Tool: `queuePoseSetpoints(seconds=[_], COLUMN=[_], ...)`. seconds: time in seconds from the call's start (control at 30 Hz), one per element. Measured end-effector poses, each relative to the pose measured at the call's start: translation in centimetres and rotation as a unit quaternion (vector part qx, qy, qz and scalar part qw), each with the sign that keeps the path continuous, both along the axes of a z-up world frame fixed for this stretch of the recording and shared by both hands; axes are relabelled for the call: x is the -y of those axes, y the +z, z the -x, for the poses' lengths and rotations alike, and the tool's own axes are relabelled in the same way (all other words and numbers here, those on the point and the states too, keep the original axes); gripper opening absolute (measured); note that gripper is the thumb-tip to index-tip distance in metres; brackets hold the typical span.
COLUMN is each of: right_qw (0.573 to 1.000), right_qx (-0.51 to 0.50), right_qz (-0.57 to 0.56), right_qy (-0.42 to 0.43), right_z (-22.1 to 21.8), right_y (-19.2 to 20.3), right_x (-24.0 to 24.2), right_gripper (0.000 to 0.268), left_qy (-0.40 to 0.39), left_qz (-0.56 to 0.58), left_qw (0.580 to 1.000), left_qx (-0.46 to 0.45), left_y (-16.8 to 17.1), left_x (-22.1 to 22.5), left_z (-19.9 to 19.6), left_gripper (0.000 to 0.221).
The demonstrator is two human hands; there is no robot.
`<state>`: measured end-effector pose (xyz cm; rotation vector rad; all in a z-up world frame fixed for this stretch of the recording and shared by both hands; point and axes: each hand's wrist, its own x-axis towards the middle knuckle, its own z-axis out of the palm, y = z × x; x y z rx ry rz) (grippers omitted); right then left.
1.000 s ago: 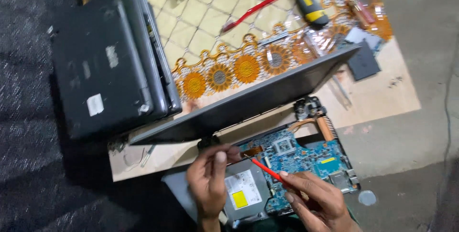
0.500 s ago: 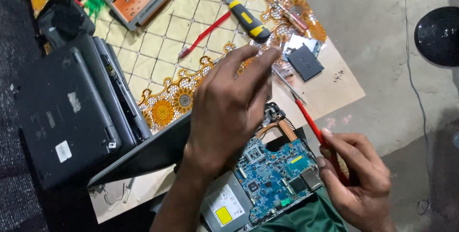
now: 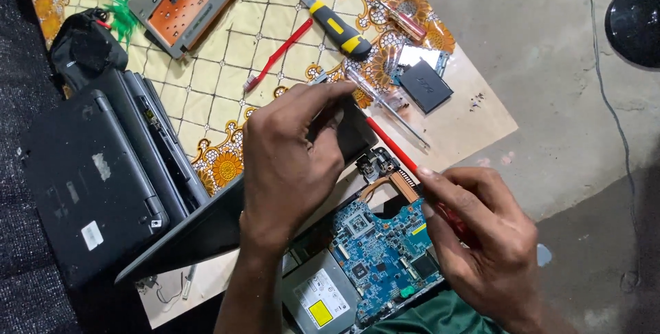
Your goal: Repairing a laptop by unscrewing components and adjusting the screen bezel and hinges.
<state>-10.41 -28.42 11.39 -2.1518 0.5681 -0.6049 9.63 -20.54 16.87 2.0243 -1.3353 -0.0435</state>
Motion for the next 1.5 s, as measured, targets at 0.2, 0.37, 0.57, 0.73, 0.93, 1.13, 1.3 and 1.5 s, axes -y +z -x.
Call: queuePoseSetpoints(seconds=[0.2, 0.37, 0.57, 0.73, 0.93, 1.13, 1.3, 1.5], right_qw=[1.000, 1.000, 1.000, 1.000, 0.999, 0.998, 0.999, 0.995], right_qx=[0.018, 0.000, 0.013, 0.018, 0.017, 0.015, -0.025, 0.013], right_qz=[0.007, 0.011, 0.010, 0.008, 0.027, 0.053, -0.030, 0.050], right_qy=[-0.004, 0.004, 0.003, 0.006, -0.001, -0.006, -0.022, -0.082], right_z=[-0.8, -0.7, -0.9, -1.1, -1.0, -1.1, -1.2, -1.2], right_y=[0.0, 0.0, 0.0, 0.3, 0.4, 0.8, 0.0, 0.4], right_x=[-0.2, -0.2, -0.3, -0.3, -0.6, -1.2, -2.0, -1.7], right_gripper=[0.035, 0.037, 0.037, 0.036, 0.035, 0.032, 0.030, 0.035], left_qy=[0.005, 0.015, 0.019, 0.019, 0.014, 0.025, 0.040, 0.043], left_qz=[-0.008, 0.001, 0.004, 0.012, 0.012, 0.009, -0.002, 0.021], left_qw=[1.000, 1.000, 1.000, 1.000, 1.000, 1.000, 0.999, 0.999], left_qx=[-0.023, -0.015, -0.012, -0.005, -0.009, -0.011, -0.011, -0.014], left_y=[0.1, 0.1, 0.1, 0.1, -0.1, -0.2, -0.4, -0.8], left_x=[-0.1, 0.0, 0.0, 0.0, 0.0, 0.0, 0.1, 0.2], left_z=[-0.2, 0.1, 0.2, 0.2, 0.1, 0.0, 0.2, 0.2], left_gripper=[0.035, 0.027, 0.028, 0.027, 0.028, 0.029, 0.030, 0.032])
